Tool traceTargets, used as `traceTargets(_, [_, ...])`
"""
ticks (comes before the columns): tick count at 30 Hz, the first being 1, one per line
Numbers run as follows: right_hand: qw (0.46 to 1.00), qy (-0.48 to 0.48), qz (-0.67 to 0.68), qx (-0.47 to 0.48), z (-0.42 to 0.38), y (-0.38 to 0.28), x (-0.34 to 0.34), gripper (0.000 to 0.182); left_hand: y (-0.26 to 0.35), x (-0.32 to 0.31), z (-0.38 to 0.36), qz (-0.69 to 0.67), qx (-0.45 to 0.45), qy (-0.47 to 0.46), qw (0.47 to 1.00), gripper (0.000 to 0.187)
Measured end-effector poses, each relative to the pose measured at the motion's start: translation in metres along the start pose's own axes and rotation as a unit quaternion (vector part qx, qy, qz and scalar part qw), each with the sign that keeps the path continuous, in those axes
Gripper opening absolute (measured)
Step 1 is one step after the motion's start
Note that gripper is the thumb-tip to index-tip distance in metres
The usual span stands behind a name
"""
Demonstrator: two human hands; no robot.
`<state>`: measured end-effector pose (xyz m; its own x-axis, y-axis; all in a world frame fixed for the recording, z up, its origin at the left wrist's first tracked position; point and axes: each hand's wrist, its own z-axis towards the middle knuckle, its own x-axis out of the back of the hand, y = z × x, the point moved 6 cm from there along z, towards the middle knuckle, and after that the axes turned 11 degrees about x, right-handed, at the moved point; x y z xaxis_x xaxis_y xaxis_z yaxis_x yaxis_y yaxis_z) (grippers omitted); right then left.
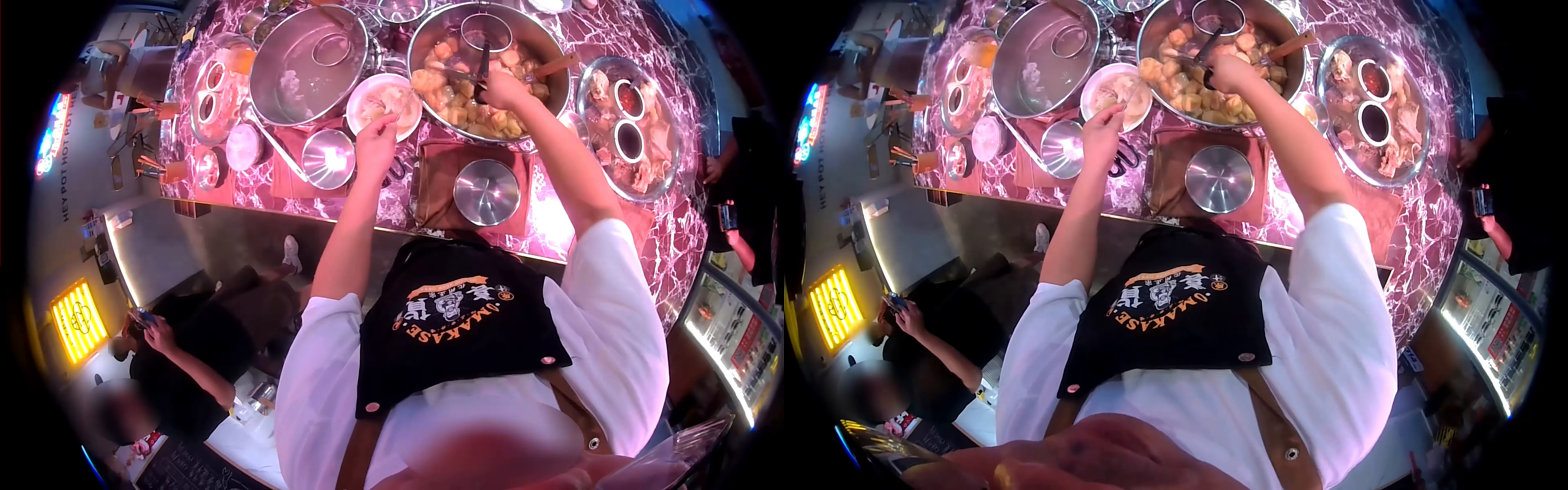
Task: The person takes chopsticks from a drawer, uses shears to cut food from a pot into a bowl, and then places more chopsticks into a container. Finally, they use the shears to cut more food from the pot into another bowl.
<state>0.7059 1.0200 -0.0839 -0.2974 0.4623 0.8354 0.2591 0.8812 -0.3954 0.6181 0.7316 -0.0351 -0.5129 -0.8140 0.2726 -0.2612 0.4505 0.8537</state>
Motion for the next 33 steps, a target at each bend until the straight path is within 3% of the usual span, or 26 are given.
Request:
traceTargets(2, [0.983, 0.157, 0.093, 0.037, -0.05, -0.003, 0.014, 0.044, 0.0, -0.001, 0.004, 0.029, -0.001, -0.007, 1.0, 0.026])
traceTargets(12, [0.968, 0.171, 0.179, 0.042, -0.186, -0.018, 0.024, 0.053, 0.003, -0.042, -0.002, 0.084, -0.005, -0.134, 0.987, 0.023])
traceTargets(14, [0.982, 0.181, 0.035, 0.041, -0.197, -0.028, 0.022, 0.055, 0.006, -0.052, -0.011, 0.095, 0.025, -0.155, 0.983, 0.022])
traceTargets(15, [0.984, 0.173, 0.003, 0.035, -0.203, -0.035, 0.022, 0.053, -0.005, -0.058, -0.002, 0.107, -0.031, -0.157, 0.981, 0.023])
traceTargets(18, [0.981, 0.192, -0.028, 0.021, -0.234, -0.061, 0.032, 0.052, -0.001, -0.058, -0.019, 0.11, -0.025, -0.173, 0.978, 0.023])
traceTargets(24, [0.981, 0.179, 0.016, -0.073, -0.317, -0.115, 0.027, 0.054, -0.026, -0.046, -0.077, 0.072, -0.058, -0.251, 0.963, 0.023])
traceTargets(29, [0.974, 0.166, 0.055, -0.147, -0.357, -0.139, -0.003, 0.051, -0.072, -0.055, -0.081, 0.021, -0.053, -0.312, 0.948, 0.022])
traceTargets(33, [0.965, 0.169, 0.07, -0.189, -0.373, -0.15, -0.02, 0.052, -0.073, -0.054, -0.083, 0.024, -0.054, -0.322, 0.945, 0.022])
